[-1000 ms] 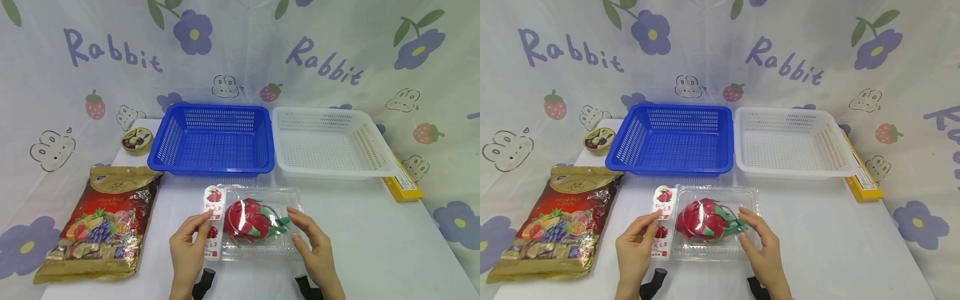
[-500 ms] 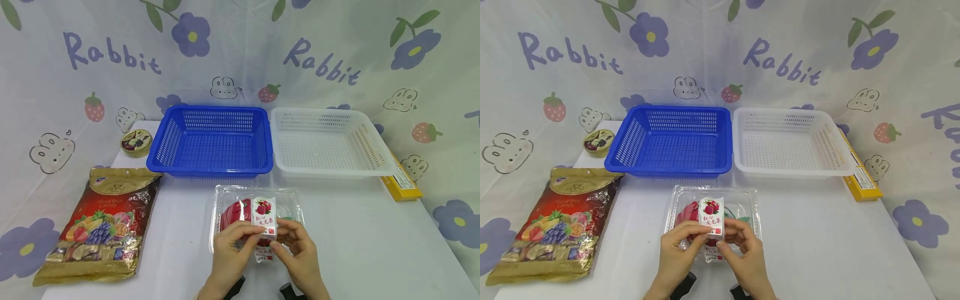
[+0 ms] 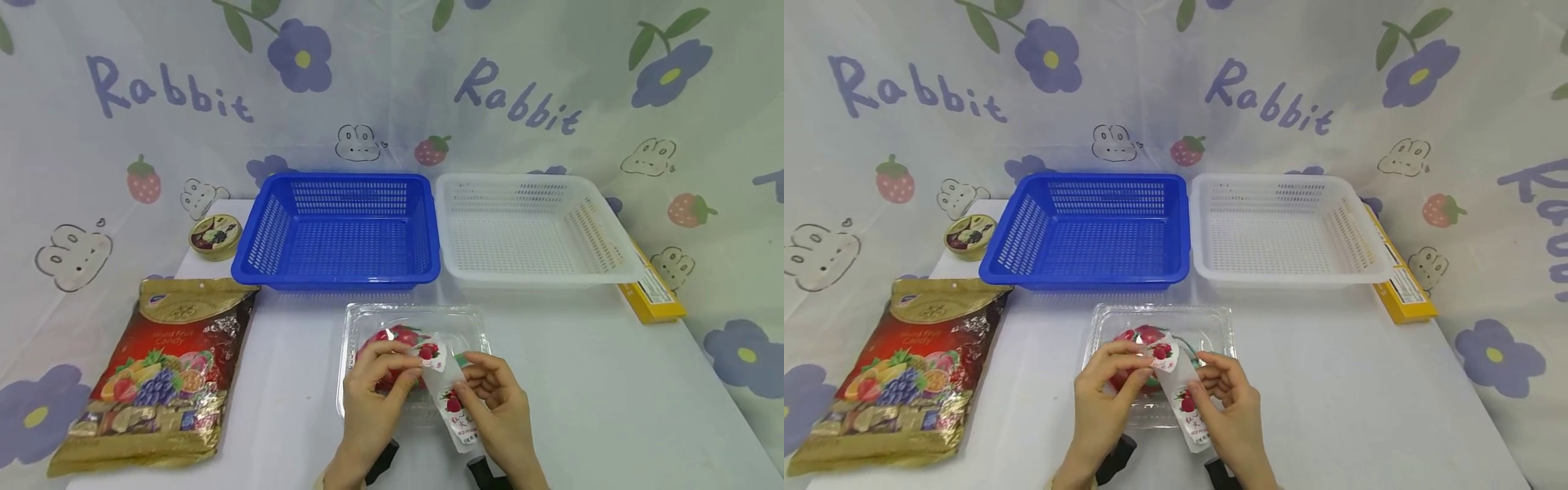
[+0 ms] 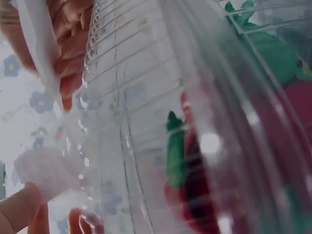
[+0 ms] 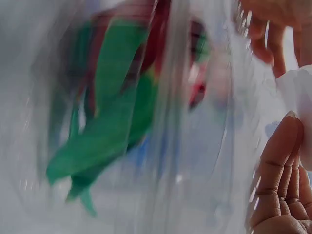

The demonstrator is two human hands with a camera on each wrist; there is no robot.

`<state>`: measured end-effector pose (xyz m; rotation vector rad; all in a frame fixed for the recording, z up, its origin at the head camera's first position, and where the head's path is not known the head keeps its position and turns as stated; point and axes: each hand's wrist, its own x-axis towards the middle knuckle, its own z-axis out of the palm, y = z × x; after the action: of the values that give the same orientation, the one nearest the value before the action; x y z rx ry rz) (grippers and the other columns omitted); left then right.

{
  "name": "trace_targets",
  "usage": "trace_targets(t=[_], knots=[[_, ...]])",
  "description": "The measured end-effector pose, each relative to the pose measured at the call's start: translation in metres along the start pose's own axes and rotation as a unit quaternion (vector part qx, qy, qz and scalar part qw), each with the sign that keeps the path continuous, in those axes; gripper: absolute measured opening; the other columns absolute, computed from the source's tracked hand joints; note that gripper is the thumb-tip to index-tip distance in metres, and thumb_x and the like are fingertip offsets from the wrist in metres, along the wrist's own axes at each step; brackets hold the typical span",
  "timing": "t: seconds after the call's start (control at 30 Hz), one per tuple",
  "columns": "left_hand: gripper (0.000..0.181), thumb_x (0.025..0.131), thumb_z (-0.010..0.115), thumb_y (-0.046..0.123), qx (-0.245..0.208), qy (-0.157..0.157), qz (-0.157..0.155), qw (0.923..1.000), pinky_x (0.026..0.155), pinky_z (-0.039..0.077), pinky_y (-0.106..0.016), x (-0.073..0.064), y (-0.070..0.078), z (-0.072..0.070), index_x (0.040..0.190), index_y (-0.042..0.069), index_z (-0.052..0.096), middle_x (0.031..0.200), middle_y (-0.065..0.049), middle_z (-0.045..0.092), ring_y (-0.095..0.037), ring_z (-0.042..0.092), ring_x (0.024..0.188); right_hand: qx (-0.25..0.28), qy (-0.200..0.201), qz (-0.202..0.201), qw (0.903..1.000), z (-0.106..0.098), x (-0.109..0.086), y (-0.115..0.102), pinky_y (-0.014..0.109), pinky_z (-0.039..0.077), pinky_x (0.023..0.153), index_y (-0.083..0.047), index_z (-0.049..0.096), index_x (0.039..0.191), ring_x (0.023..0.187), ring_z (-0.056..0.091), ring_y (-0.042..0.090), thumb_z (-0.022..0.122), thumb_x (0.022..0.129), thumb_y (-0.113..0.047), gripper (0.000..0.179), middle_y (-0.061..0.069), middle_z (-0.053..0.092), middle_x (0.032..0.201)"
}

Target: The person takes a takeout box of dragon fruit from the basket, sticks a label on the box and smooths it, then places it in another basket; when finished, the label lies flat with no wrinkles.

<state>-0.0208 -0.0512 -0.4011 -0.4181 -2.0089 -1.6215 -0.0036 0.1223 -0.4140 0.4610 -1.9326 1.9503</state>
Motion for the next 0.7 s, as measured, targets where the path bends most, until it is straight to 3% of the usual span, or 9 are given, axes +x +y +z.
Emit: trace_targets(t=[0.13,0.27,0.37,0.47,0.6,0.7], knots=[[0.017,0.076,0.077,-0.001,0.01,0.016,-0.023,0.9996,0.064,0.049,-0.015,0.002,-0.001,-0.002,0.088,0.011,0.074,0.101,-0.01,0.064,-0.01,0.061,0.086,-0.013,0.041,0.022,0.9988,-0.014,0.003,0.001,0.013,0.052,0.062,0.015,0.053,0.117,0.075,0.063,0.003,0.058,0.077,0.028,0.043,-0.003,0.067,0.093],[0.017,0.078,0.075,-0.003,-0.008,0.011,-0.015,0.9998,0.077,0.051,-0.015,0.003,-0.004,-0.002,0.09,0.008,0.073,0.097,-0.009,0.067,-0.01,0.065,0.09,-0.052,0.115,0.074,0.9892,-0.032,0.007,0.004,0.011,0.053,0.063,0.014,0.055,0.115,0.072,0.064,0.003,0.059,0.079,0.025,0.037,-0.002,0.067,0.088],[0.016,0.078,0.074,-0.005,-0.024,0.002,0.005,0.9997,0.08,0.052,-0.015,0.003,-0.006,0.0,0.09,0.007,0.072,0.093,-0.01,0.069,-0.011,0.066,0.09,-0.103,0.174,0.127,0.971,-0.047,0.011,0.008,0.01,0.053,0.061,0.011,0.058,0.114,0.07,0.064,0.002,0.061,0.081,0.021,0.035,-0.003,0.066,0.085],[0.016,0.078,0.076,-0.003,-0.009,-0.002,0.018,0.9998,0.085,0.051,-0.015,0.003,-0.008,0.002,0.089,0.008,0.072,0.091,-0.008,0.071,-0.014,0.066,0.09,-0.15,0.212,0.188,0.9472,-0.061,0.012,0.014,0.009,0.051,0.06,0.004,0.06,0.116,0.071,0.063,0.0,0.063,0.083,0.016,0.034,-0.006,0.065,0.085],[0.019,0.074,0.078,-0.005,0.027,-0.016,0.063,0.9975,0.074,0.051,-0.011,0.002,-0.011,0.005,0.088,0.007,0.073,0.09,-0.007,0.07,-0.017,0.067,0.084,-0.189,0.225,0.256,0.9211,-0.075,0.01,0.023,0.007,0.05,0.062,-0.002,0.06,0.118,0.072,0.062,-0.003,0.065,0.086,0.007,0.033,-0.012,0.063,0.087],[0.024,0.07,0.079,-0.008,0.068,-0.036,0.109,0.9911,0.07,0.053,-0.011,0.001,-0.014,0.007,0.087,0.006,0.072,0.089,-0.006,0.07,-0.018,0.069,0.082,-0.215,0.218,0.279,0.9099,-0.081,0.009,0.028,0.006,0.049,0.063,-0.004,0.06,0.12,0.073,0.061,-0.006,0.066,0.087,0.003,0.034,-0.016,0.062,0.087]])
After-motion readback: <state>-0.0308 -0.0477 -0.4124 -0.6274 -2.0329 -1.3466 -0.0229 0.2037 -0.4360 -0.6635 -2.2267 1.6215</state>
